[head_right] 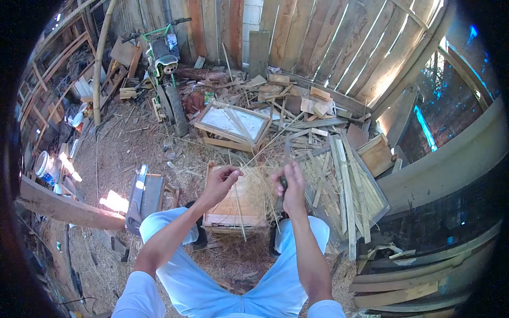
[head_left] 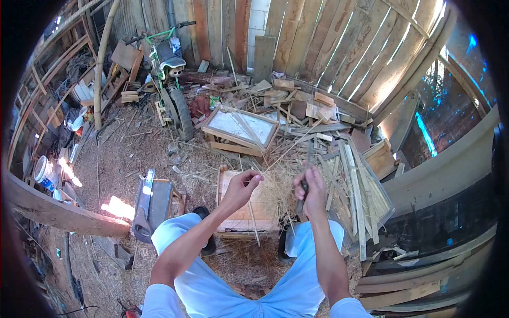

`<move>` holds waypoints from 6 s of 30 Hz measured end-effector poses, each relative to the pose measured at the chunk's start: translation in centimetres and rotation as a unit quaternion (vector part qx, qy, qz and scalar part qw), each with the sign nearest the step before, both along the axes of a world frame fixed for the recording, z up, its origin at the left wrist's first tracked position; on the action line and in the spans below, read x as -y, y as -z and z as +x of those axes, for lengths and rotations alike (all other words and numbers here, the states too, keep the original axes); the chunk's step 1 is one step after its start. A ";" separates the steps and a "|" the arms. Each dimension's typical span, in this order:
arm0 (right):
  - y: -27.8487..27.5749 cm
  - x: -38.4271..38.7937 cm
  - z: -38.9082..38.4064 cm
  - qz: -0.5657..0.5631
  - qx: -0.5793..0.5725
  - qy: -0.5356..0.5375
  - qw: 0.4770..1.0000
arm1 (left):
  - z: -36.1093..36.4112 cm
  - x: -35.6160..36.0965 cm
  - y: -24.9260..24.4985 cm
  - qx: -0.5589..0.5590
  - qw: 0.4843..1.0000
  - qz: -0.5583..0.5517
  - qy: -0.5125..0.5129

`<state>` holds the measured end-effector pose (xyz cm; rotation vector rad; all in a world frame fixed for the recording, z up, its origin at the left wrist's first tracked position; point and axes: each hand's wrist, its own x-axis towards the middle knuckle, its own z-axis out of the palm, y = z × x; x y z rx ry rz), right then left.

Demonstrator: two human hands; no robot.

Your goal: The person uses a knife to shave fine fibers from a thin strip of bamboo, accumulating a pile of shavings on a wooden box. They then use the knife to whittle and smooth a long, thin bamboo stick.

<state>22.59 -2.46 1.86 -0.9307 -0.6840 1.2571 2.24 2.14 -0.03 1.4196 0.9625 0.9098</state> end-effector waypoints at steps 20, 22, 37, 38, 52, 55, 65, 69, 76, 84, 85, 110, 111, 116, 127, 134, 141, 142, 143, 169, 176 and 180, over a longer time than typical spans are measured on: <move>1.4 0.0 -2.1 -0.097 0.013 -0.300 0.949 | 0.1 1.0 -0.5 -0.086 0.991 0.088 0.047; 1.3 0.1 -1.9 -0.103 0.013 -0.291 0.951 | 0.1 0.7 0.3 -0.071 0.991 0.104 0.049; 0.1 0.1 4.4 -0.058 -0.088 -0.119 0.987 | -2.1 0.5 -0.4 -0.151 0.979 0.106 0.085; 0.0 0.5 3.3 -0.069 -0.065 -0.163 0.982 | -1.7 0.6 -0.1 -0.153 0.977 0.113 0.093; 0.2 0.5 1.1 -0.067 0.021 -0.227 0.971 | -0.9 0.8 0.0 -0.078 0.987 0.040 0.132; 0.4 0.0 4.1 -0.031 -0.022 -0.125 0.991 | -2.0 0.8 -0.6 -0.066 0.986 0.028 0.148; 1.2 1.2 -1.2 -0.039 0.010 -0.325 0.945 | -0.7 1.7 -1.2 -0.028 0.988 0.017 0.151; -0.3 1.1 -0.9 -0.086 0.040 -0.263 0.960 | -0.9 1.7 -1.3 -0.025 0.990 -0.017 0.136; -0.2 0.8 3.1 -0.043 -0.037 -0.190 0.980 | -1.9 1.3 -0.3 -0.050 0.984 -0.030 0.166; 0.4 1.3 -0.6 -0.077 -0.023 -0.263 0.961 | -0.8 1.2 -0.8 -0.008 0.989 -0.028 0.145; -0.1 1.0 0.0 -0.083 -0.051 -0.226 0.969 | -1.2 1.2 -0.9 -0.009 0.989 -0.029 0.146; 0.0 1.6 -0.4 -0.066 0.020 -0.284 0.956 | -1.1 1.6 -0.9 -0.004 0.975 -0.128 0.179; 0.1 1.4 -0.3 -0.065 0.020 -0.285 0.956 | -1.1 1.6 -0.9 0.010 0.972 -0.145 0.183; 0.2 0.9 1.8 -0.049 0.022 -0.228 0.972 | -1.5 1.7 -1.3 -0.004 0.974 -0.131 0.187; -0.2 1.1 -0.4 -0.050 -0.008 -0.298 0.953 | -0.4 1.9 -1.0 -0.075 0.988 0.039 0.132; 0.4 0.8 0.8 -0.058 0.007 -0.282 0.958 | -0.5 2.0 -0.7 -0.088 0.986 0.037 0.136; -0.4 0.7 3.1 -0.065 0.016 -0.242 0.968 | -1.3 1.8 -0.1 -0.059 0.987 0.047 0.142; -0.6 0.7 3.7 -0.062 0.014 -0.233 0.970 | -1.6 1.8 -0.3 -0.059 0.987 0.047 0.142; -0.6 0.6 4.7 -0.062 0.014 -0.232 0.971 | -2.0 1.8 -0.7 -0.091 0.984 0.043 0.146; 0.1 1.1 2.4 -0.095 0.016 -0.261 0.961 | -1.0 1.9 -0.9 -0.119 0.980 0.063 0.144; -0.1 1.2 5.7 -0.087 -0.002 -0.159 0.984 | -2.6 2.1 -1.2 -0.151 0.974 -0.003 0.170; -0.4 1.3 9.7 -0.058 -0.053 -0.061 0.995 | -4.6 1.6 -0.8 -0.099 0.983 -0.004 0.151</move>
